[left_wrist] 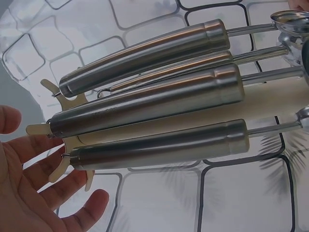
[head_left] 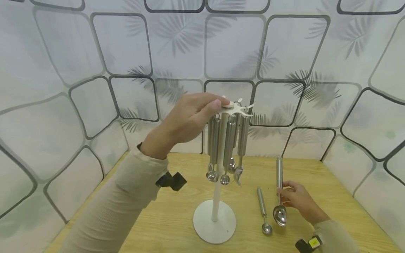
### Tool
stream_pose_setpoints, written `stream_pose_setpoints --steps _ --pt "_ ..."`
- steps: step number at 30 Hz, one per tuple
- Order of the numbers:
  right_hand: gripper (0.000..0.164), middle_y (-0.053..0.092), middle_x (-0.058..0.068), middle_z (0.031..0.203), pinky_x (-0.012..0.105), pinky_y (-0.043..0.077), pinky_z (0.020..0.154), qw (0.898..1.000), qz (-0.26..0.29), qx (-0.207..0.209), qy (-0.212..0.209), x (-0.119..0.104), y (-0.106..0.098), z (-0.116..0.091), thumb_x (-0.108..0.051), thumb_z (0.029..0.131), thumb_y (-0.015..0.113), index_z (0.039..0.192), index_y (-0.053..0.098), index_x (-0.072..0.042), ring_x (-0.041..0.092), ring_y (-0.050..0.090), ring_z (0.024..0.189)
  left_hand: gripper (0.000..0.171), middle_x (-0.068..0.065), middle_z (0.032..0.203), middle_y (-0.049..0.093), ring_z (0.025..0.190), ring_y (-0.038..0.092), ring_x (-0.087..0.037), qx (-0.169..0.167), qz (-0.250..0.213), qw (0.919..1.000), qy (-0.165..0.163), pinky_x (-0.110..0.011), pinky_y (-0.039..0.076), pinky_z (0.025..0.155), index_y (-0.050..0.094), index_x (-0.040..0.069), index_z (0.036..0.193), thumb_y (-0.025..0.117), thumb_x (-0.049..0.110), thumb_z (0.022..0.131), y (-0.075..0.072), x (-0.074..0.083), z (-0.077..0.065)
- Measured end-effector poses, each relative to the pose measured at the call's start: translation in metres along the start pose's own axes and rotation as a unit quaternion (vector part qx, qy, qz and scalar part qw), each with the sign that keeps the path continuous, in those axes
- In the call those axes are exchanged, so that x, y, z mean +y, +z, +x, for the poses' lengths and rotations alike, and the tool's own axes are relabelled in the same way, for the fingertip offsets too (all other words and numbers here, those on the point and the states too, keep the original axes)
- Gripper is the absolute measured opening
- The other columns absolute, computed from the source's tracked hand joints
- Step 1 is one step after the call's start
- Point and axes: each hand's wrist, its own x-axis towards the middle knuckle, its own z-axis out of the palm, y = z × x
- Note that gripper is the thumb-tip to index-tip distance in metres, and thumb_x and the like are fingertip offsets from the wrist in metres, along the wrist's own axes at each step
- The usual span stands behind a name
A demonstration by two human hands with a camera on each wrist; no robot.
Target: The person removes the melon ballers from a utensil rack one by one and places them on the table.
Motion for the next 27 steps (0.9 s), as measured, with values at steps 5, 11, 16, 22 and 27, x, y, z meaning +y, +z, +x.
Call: stream_pose_setpoints --steps 5,11,16,22,27 --pt "0.040 0.064 0.012 0.090 0.035 0.054 0.073 1.000 0.000 0.004 0.017 0.009 0.001 0.001 -0.016 0.099 0.053 0.122 0.043 0.015 0.021 0.062 0.079 0.036 -0.008 0.122 0.066 0.119 0.056 -0.018 -0.002 0.001 1.0000 -0.003 -0.031 0.040 0.101 0.067 0.003 0.119 0.042 0.019 0.100 0.000 0.001 0.000" --pt "0.041 0.063 0.013 0.092 0.037 0.054 0.074 0.999 -0.012 0.000 0.031 0.017 0.000 0.001 -0.018 0.099 0.053 0.122 0.043 0.015 0.023 0.061 0.081 0.036 -0.008 0.122 0.066 0.119 0.056 -0.019 -0.004 0.003 1.0000 -0.003 -0.031 0.040 0.101 0.067 0.002 0.120 0.041 0.019 0.101 0.000 0.001 0.001" --pt "0.041 0.061 0.014 0.094 0.038 0.054 0.074 0.999 -0.019 -0.003 0.048 0.023 0.001 0.000 -0.018 0.099 0.054 0.122 0.043 0.014 0.023 0.060 0.081 0.037 -0.008 0.123 0.065 0.119 0.056 -0.019 -0.005 0.003 1.0000 -0.005 -0.031 0.040 0.101 0.067 0.003 0.120 0.041 0.019 0.101 0.000 0.001 0.000" --pt "0.042 0.060 0.014 0.094 0.038 0.053 0.073 0.997 -0.035 -0.005 0.063 0.029 0.004 0.000 -0.020 0.098 0.055 0.121 0.045 0.014 0.023 0.060 0.081 0.036 -0.008 0.122 0.066 0.119 0.056 -0.019 -0.004 0.007 1.0000 0.000 -0.031 0.040 0.101 0.067 0.003 0.120 0.041 0.019 0.100 0.000 0.001 0.000" --pt "0.040 0.062 0.012 0.090 0.037 0.054 0.071 0.997 -0.039 -0.009 0.070 0.035 0.006 0.002 -0.018 0.096 0.058 0.118 0.047 0.014 0.023 0.061 0.078 0.036 -0.009 0.122 0.066 0.119 0.056 -0.020 -0.004 0.008 1.0000 -0.001 -0.031 0.041 0.100 0.067 0.002 0.120 0.041 0.019 0.100 0.000 0.001 0.000"
